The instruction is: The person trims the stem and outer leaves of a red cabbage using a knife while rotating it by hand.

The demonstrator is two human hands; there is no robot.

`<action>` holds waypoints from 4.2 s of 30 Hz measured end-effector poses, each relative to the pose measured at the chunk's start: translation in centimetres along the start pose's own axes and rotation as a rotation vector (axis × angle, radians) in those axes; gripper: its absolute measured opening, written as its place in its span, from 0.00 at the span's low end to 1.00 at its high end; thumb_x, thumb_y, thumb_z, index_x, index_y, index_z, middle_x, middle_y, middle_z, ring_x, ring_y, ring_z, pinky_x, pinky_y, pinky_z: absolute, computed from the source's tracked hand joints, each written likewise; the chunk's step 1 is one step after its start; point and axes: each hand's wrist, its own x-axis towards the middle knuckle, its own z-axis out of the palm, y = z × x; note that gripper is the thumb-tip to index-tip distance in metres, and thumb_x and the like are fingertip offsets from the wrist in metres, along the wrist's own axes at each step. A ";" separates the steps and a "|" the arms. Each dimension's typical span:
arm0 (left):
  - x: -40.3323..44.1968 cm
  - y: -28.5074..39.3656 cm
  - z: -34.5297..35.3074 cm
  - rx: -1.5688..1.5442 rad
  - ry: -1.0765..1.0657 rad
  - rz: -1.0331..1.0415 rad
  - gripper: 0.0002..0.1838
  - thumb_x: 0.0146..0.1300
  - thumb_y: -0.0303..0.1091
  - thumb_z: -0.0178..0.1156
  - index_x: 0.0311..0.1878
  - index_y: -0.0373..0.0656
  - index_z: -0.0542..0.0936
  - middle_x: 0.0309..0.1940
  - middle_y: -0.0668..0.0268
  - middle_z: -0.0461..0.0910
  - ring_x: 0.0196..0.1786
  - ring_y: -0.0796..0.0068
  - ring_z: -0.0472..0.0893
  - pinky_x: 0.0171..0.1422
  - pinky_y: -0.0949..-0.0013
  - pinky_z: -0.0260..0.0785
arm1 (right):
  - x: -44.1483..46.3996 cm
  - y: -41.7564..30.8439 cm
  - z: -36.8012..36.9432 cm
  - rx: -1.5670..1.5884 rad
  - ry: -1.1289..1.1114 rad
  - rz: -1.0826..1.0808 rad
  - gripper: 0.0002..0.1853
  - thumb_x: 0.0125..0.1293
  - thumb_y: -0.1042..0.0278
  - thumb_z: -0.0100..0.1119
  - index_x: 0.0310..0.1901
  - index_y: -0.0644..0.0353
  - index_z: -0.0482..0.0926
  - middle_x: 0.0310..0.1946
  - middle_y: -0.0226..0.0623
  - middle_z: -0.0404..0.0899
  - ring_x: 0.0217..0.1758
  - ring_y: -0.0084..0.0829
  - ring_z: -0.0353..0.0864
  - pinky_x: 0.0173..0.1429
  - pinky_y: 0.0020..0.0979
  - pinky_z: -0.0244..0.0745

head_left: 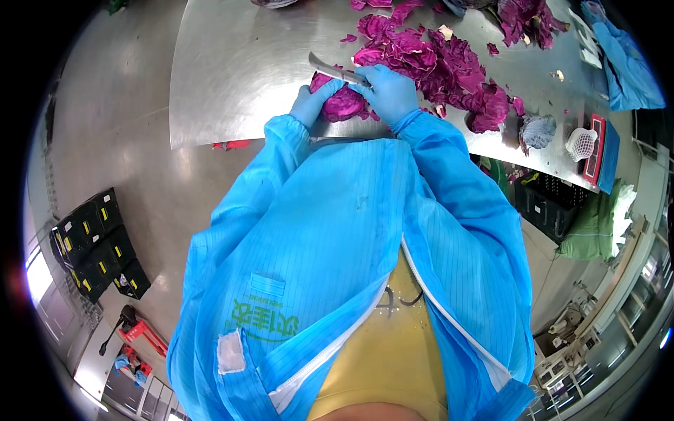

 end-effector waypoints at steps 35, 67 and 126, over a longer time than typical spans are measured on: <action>2.3 0.0 -0.8 -0.010 -0.080 -0.020 0.40 0.50 0.60 0.65 0.57 0.35 0.71 0.47 0.58 0.79 0.47 0.68 0.80 0.52 0.68 0.73 | 3.2 3.5 -0.4 0.598 -0.310 0.124 0.27 0.43 0.50 0.74 0.39 0.62 0.80 0.30 0.37 0.79 0.34 0.31 0.78 0.43 0.31 0.73; 2.9 3.8 1.1 0.149 -0.128 0.432 0.15 0.55 0.38 0.67 0.45 0.44 0.82 0.41 0.63 0.81 0.45 0.73 0.79 0.53 0.72 0.70 | 2.9 5.6 1.1 0.720 -0.195 0.223 0.22 0.51 0.58 0.72 0.45 0.61 0.80 0.33 0.30 0.81 0.36 0.22 0.77 0.47 0.26 0.74; 2.7 6.0 0.4 0.813 0.010 0.611 0.21 0.56 0.49 0.63 0.47 0.44 0.81 0.43 0.56 0.82 0.47 0.62 0.81 0.52 0.64 0.70 | 2.6 1.5 0.2 -0.019 -0.075 0.109 0.11 0.55 0.58 0.62 0.35 0.55 0.79 0.31 0.39 0.79 0.34 0.42 0.80 0.37 0.39 0.75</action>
